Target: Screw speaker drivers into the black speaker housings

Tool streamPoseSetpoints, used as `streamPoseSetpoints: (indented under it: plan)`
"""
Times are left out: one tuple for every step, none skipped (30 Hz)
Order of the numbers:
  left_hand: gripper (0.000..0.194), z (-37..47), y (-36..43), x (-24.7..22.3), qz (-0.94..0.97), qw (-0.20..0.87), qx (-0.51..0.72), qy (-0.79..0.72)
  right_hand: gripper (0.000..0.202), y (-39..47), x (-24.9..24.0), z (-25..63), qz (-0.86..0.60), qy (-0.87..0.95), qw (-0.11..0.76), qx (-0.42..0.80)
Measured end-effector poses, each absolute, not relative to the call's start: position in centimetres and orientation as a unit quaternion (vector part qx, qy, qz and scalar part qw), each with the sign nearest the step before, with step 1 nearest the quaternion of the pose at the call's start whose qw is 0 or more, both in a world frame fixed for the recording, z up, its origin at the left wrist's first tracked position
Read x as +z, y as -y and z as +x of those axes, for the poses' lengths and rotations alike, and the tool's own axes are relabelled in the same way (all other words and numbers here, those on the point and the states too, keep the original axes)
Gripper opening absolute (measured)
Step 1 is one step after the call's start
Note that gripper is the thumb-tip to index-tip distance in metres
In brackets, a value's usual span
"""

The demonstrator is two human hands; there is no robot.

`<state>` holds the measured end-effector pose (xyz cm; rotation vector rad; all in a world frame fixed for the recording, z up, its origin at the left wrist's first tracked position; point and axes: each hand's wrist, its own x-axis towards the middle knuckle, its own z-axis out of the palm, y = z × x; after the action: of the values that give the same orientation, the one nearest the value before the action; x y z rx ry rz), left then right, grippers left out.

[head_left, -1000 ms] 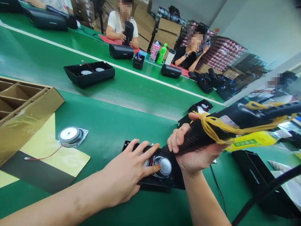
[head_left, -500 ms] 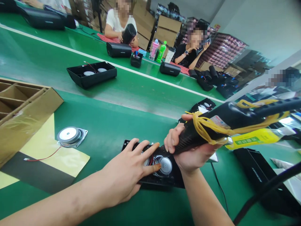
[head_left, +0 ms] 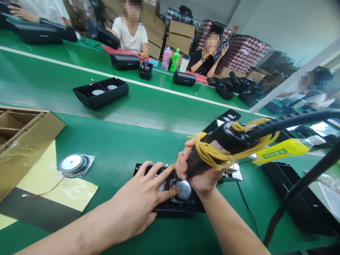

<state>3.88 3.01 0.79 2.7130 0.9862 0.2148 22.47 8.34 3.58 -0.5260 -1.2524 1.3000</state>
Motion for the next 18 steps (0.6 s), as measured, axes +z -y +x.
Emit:
streamPoseSetpoints:
  plan:
    - [0.074,3.9,-3.0,0.8,0.93,0.126,0.072,-0.338,0.067,-8.4,3.5,22.5,-0.227,0.538,0.587,0.56]
    - [0.074,4.0,-3.1,0.8,0.93,0.129,0.07,-0.338,0.066,-8.4,3.5,22.5,-0.226,0.539,0.586,0.561]
    - [0.075,4.0,-3.1,0.8,0.929,0.132,0.069,-0.338,0.065,-8.4,3.5,22.6,-0.221,0.542,0.586,0.56]
    - [0.075,4.1,-3.2,0.8,0.929,0.136,0.068,-0.338,0.063,-8.4,3.4,22.6,-0.213,0.546,0.585,0.56]
    - [0.074,4.2,-3.2,0.8,0.927,0.139,0.068,-0.341,0.061,-8.4,3.3,22.6,-0.203,0.55,0.584,0.561]
    - [0.073,4.3,-3.2,0.8,0.926,0.142,0.068,-0.344,0.059,-8.4,3.2,22.6,-0.194,0.552,0.583,0.564]
    - [0.073,4.3,-3.2,0.7,0.924,0.144,0.068,-0.348,0.058,-8.4,3.2,22.6,-0.189,0.551,0.582,0.567]
    - [0.074,4.3,-3.2,0.7,0.922,0.146,0.07,-0.351,0.058,-8.4,3.1,22.5,-0.187,0.549,0.58,0.571]
    - [0.075,4.2,-3.1,0.8,0.922,0.149,0.072,-0.351,0.059,-8.4,3.2,22.5,-0.19,0.544,0.581,0.575]
    - [0.076,4.0,-3.0,0.9,0.921,0.152,0.074,-0.351,0.061,-8.3,3.3,22.5,-0.195,0.538,0.584,0.576]
    - [0.078,3.8,-2.8,1.1,0.921,0.157,0.077,-0.348,0.063,-8.1,3.6,22.6,-0.203,0.53,0.593,0.571]
    - [0.078,3.5,-2.7,1.3,0.921,0.165,0.084,-0.344,0.064,-8.0,4.1,22.8,-0.212,0.523,0.608,0.559]
    - [0.078,3.1,-2.5,1.4,0.917,0.174,0.097,-0.345,0.065,-7.8,4.7,23.1,-0.218,0.514,0.631,0.538]
    - [0.075,2.9,-2.5,1.6,0.91,0.184,0.118,-0.353,0.065,-7.6,5.5,23.7,-0.222,0.504,0.663,0.507]
    - [0.07,2.6,-2.5,1.6,0.896,0.192,0.147,-0.372,0.065,-7.5,6.3,24.5,-0.22,0.495,0.697,0.469]
    - [0.065,2.5,-2.7,1.5,0.877,0.194,0.183,-0.399,0.065,-7.4,7.2,25.5,-0.213,0.489,0.729,0.429]
    - [0.059,2.6,-3.0,1.4,0.856,0.188,0.218,-0.429,0.065,-7.3,8.0,26.8,-0.204,0.486,0.755,0.39]
    - [0.055,2.7,-3.4,1.1,0.837,0.176,0.245,-0.456,0.065,-7.4,8.8,28.2,-0.197,0.49,0.77,0.358]
